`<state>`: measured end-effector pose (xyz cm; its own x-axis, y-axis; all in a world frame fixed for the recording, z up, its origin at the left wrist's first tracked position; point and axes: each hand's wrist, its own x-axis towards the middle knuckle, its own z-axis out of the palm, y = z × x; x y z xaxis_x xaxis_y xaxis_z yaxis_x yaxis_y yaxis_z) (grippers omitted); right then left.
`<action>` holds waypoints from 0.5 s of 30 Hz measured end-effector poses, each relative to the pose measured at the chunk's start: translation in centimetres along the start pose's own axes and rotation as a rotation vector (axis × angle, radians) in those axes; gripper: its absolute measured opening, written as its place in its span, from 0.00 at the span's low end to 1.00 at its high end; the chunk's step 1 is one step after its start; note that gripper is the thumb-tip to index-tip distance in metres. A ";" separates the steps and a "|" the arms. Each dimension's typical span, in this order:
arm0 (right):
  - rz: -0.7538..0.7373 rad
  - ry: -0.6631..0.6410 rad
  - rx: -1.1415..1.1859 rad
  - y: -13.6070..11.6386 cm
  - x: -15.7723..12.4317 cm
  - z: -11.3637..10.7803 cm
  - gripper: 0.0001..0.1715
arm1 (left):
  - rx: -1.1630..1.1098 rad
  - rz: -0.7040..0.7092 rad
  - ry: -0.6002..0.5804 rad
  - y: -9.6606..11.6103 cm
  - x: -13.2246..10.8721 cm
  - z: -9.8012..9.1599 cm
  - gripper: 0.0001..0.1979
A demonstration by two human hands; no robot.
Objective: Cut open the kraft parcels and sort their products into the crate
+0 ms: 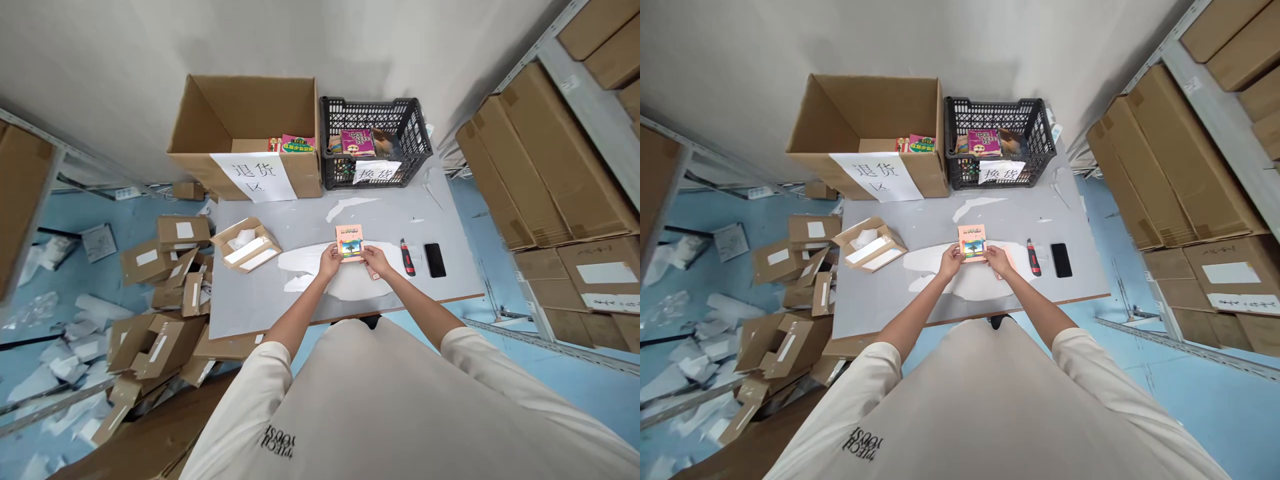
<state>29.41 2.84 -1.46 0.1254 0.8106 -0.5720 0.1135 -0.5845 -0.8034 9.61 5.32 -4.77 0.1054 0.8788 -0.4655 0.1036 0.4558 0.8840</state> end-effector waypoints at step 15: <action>-0.263 -0.006 0.162 -15.3 9.1 -1.5 0.19 | 0.004 0.143 0.245 11.3 7.8 -1.1 0.17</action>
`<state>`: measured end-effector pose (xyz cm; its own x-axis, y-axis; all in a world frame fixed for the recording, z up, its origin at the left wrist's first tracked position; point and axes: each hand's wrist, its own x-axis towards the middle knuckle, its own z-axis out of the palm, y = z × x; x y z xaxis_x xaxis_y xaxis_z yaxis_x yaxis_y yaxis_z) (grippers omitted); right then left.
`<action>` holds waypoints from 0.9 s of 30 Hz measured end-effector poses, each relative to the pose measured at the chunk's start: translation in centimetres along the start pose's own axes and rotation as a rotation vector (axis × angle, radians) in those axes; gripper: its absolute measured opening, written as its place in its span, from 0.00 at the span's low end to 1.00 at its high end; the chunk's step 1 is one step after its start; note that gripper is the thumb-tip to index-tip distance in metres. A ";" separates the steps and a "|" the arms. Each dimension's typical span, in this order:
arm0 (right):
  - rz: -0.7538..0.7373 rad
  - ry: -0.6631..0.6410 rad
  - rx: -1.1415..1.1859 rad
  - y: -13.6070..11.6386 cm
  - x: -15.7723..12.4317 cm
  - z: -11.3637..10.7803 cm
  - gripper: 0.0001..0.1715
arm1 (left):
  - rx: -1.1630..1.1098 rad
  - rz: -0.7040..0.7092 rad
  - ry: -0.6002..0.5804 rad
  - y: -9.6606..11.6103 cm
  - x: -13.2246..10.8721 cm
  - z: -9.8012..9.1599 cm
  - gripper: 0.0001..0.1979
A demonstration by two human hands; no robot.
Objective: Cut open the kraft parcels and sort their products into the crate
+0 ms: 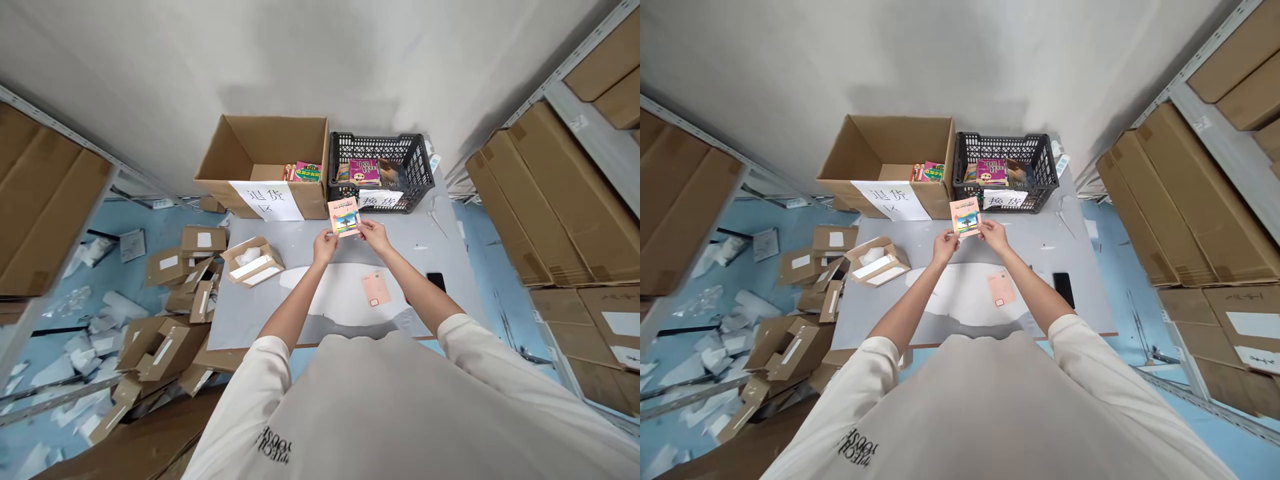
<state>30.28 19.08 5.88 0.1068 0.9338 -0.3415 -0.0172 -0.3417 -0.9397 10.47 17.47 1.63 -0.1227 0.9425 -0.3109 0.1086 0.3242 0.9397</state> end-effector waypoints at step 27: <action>0.484 0.236 -0.425 17.3 -9.6 -10.4 0.18 | 0.206 -0.359 -0.280 -13.6 -8.1 4.9 0.19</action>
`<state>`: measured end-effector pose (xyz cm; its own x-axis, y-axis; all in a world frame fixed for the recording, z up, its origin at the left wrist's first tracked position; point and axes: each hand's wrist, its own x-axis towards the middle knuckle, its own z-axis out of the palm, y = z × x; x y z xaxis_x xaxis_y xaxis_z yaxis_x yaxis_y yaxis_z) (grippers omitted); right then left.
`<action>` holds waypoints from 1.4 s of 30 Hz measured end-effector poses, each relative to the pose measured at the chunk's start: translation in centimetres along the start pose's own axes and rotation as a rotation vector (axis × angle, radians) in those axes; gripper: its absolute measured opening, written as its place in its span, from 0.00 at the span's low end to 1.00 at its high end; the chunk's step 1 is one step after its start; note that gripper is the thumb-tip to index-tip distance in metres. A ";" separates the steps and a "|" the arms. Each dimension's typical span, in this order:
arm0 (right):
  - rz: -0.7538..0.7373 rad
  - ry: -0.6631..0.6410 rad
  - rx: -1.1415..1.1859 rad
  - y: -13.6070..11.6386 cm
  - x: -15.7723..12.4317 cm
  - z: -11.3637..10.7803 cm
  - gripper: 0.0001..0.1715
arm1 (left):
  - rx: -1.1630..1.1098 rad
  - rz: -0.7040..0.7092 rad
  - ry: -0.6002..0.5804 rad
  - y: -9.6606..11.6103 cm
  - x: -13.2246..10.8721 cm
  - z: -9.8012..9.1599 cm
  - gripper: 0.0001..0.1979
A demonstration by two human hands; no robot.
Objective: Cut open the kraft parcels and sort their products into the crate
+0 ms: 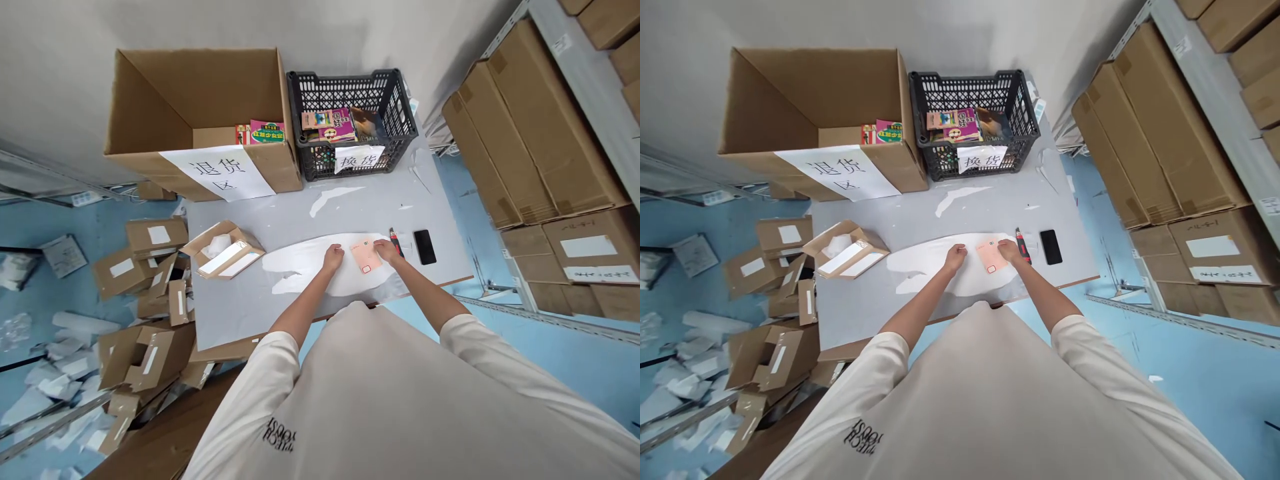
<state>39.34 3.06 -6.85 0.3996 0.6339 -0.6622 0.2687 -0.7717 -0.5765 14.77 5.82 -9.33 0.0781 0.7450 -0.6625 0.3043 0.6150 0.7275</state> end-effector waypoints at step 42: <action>0.053 -0.194 0.147 4.3 0.4 -1.1 0.23 | 0.171 0.184 0.001 -2.7 -4.3 5.8 0.19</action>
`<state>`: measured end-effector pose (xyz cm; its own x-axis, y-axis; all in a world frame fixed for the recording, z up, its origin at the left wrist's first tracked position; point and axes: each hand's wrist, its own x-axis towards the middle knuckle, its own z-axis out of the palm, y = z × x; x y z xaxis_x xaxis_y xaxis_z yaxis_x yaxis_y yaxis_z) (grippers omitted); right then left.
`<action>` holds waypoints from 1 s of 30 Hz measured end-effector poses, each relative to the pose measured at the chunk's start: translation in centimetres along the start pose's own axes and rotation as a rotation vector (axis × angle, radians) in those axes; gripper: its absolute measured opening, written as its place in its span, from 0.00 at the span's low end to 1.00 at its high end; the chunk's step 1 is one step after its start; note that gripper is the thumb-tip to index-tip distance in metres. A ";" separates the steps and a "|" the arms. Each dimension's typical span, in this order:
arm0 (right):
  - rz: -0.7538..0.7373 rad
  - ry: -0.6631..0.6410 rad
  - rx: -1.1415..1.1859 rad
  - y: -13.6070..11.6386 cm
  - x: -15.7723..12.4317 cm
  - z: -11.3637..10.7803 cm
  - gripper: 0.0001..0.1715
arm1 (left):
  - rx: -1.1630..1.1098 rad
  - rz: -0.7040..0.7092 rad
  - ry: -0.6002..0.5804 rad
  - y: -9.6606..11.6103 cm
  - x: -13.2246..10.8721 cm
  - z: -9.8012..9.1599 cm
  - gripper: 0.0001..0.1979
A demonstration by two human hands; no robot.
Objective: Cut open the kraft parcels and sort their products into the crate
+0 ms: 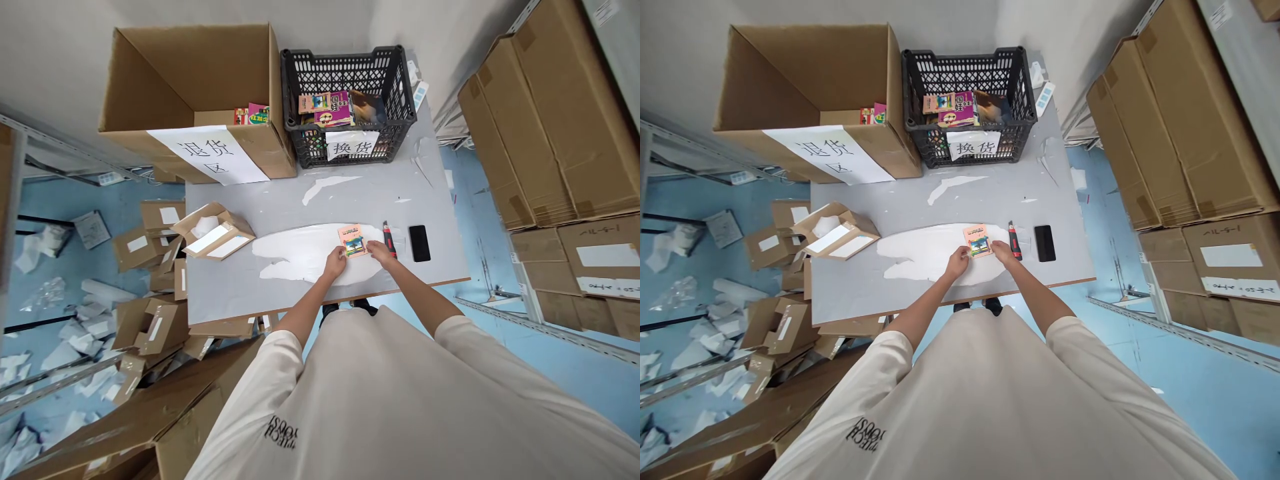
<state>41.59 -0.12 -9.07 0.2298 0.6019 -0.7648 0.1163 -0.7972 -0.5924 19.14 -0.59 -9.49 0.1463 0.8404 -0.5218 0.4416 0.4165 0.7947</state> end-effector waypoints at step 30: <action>-0.033 -0.112 -0.087 -1.2 -1.0 6.9 0.22 | -0.118 -0.269 0.247 -2.2 -1.1 -6.6 0.16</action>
<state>34.55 0.60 -9.31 0.1153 0.6253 -0.7718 0.2069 -0.7751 -0.5970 12.11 -0.17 -8.61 -0.1851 0.7478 -0.6377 0.3282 0.6586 0.6771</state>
